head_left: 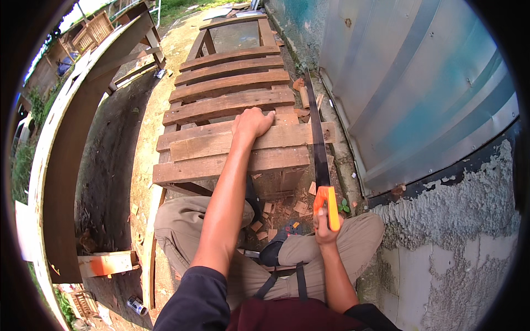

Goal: The person sits on the ground and uses a hand saw to cut wooden planks from a pallet. They repeatedly position planks, saw through them, and remove the cut pieces.

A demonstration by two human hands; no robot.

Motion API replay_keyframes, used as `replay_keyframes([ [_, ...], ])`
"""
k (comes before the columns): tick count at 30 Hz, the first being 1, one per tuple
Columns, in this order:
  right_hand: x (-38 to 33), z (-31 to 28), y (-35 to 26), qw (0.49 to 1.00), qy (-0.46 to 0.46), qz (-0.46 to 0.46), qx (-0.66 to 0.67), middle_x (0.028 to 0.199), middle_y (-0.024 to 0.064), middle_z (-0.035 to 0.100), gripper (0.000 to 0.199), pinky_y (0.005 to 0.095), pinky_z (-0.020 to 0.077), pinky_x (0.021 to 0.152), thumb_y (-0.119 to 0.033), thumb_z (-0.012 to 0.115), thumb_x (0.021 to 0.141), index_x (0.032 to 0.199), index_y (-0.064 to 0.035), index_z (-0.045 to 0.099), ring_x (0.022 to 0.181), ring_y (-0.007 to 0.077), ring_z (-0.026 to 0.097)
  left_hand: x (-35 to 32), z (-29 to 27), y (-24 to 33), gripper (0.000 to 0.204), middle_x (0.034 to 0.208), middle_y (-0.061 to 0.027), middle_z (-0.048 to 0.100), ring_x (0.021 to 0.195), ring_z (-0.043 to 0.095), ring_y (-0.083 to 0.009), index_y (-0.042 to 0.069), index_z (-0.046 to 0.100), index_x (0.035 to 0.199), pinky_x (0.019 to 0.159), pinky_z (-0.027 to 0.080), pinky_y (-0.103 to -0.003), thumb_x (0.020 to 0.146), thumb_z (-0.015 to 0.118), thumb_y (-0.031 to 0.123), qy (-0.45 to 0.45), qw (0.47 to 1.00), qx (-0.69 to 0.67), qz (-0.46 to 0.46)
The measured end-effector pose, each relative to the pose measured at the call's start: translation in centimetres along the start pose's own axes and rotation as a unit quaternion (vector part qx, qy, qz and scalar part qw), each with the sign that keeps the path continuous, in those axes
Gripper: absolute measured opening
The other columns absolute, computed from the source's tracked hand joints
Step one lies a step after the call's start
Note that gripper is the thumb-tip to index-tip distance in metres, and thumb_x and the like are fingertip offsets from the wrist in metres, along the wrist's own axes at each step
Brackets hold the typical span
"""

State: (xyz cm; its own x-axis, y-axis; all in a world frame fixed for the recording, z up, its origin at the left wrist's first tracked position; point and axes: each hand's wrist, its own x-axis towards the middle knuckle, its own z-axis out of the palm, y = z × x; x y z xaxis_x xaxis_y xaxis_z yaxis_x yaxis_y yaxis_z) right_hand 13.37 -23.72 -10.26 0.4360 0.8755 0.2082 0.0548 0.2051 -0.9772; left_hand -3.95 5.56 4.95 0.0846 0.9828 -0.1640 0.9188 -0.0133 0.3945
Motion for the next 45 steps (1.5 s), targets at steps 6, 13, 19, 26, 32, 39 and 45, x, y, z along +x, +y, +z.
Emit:
replay_keyframes([
  [6, 5.3, 3.5, -2.9, 0.983, -0.008, -0.131, -0.131, 0.055, 0.0136, 0.050, 0.023, 0.0413, 0.0398, 0.047, -0.008, 0.063, 0.088, 0.068, -0.0009, 0.055, 0.046, 0.0337, 0.053, 1.0, 0.8, -1.4, 0.068, 0.135, -0.0228, 0.063, 0.127, 0.059, -0.0370, 0.001, 0.065, 0.131, 0.109, 0.044, -0.047, 0.095, 0.049, 0.057, -0.025, 0.999, 0.025, 0.015],
  [13, -10.7, -3.9, -1.9, 0.978, -0.055, -0.113, -0.167, 0.060, 0.0127, 0.056, 0.008, 0.0394, 0.0448, 0.048, -0.003, 0.060, 0.082, 0.075, 0.0010, 0.059, 0.046, 0.0281, 0.057, 0.2, 0.4, -1.2, 0.065, 0.129, -0.0236, 0.066, 0.124, 0.061, -0.0391, 0.004, 0.069, 0.126, 0.106, 0.046, -0.048, 0.094, 0.051, 0.058, -0.004, 1.000, 0.013, -0.020],
  [19, 1.2, 0.6, 0.2, 0.996, -0.003, -0.060, -0.066, 0.057, 0.0109, 0.056, 0.016, 0.0367, 0.0420, 0.048, -0.004, 0.058, 0.087, 0.072, 0.0018, 0.059, 0.047, 0.0223, 0.056, 0.1, 0.5, 0.0, 0.066, 0.129, -0.0240, 0.066, 0.124, 0.061, -0.0394, -0.001, 0.069, 0.124, 0.108, 0.045, -0.047, 0.095, 0.049, 0.055, 0.015, 1.000, 0.007, -0.009],
  [26, 3.6, 3.2, -1.6, 0.973, 0.002, -0.168, -0.159, 0.058, 0.0145, 0.054, 0.018, 0.0418, 0.0413, 0.046, -0.006, 0.061, 0.087, 0.071, -0.0010, 0.056, 0.048, 0.0341, 0.057, 1.2, 0.8, -2.0, 0.066, 0.131, -0.0239, 0.065, 0.126, 0.059, -0.0395, 0.000, 0.067, 0.127, 0.107, 0.046, -0.048, 0.095, 0.049, 0.056, -0.007, 1.000, 0.009, 0.008],
  [32, -8.4, -2.4, -1.6, 0.982, -0.033, -0.101, -0.156, 0.068, 0.0145, 0.061, 0.023, 0.0370, 0.0571, 0.079, -0.011, 0.056, 0.088, 0.087, 0.0105, 0.064, 0.069, 0.0218, 0.068, 0.1, 0.2, -1.0, 0.064, 0.127, -0.0237, 0.067, 0.121, 0.062, -0.0410, 0.000, 0.071, 0.121, 0.105, 0.048, -0.047, 0.093, 0.053, 0.054, 0.008, 1.000, -0.002, -0.026],
  [39, 7.7, 4.4, -2.6, 0.984, 0.032, -0.134, -0.110, 0.055, 0.0129, 0.051, 0.017, 0.0400, 0.0395, 0.048, -0.008, 0.061, 0.087, 0.073, 0.0006, 0.057, 0.046, 0.0322, 0.054, 0.2, 0.3, 0.2, 0.064, 0.125, -0.0252, 0.067, 0.121, 0.062, -0.0405, -0.001, 0.070, 0.121, 0.105, 0.048, -0.048, 0.095, 0.051, 0.054, -0.003, 1.000, 0.001, -0.004],
  [45, -0.7, 0.4, -2.2, 0.964, -0.041, -0.179, -0.192, 0.058, 0.0133, 0.054, 0.011, 0.0405, 0.0449, 0.047, -0.004, 0.060, 0.084, 0.074, 0.0004, 0.059, 0.047, 0.0314, 0.058, 1.2, 0.8, -1.8, 0.065, 0.129, -0.0238, 0.066, 0.123, 0.061, -0.0392, 0.003, 0.069, 0.125, 0.105, 0.047, -0.048, 0.094, 0.051, 0.058, 0.007, 1.000, 0.009, -0.002],
])
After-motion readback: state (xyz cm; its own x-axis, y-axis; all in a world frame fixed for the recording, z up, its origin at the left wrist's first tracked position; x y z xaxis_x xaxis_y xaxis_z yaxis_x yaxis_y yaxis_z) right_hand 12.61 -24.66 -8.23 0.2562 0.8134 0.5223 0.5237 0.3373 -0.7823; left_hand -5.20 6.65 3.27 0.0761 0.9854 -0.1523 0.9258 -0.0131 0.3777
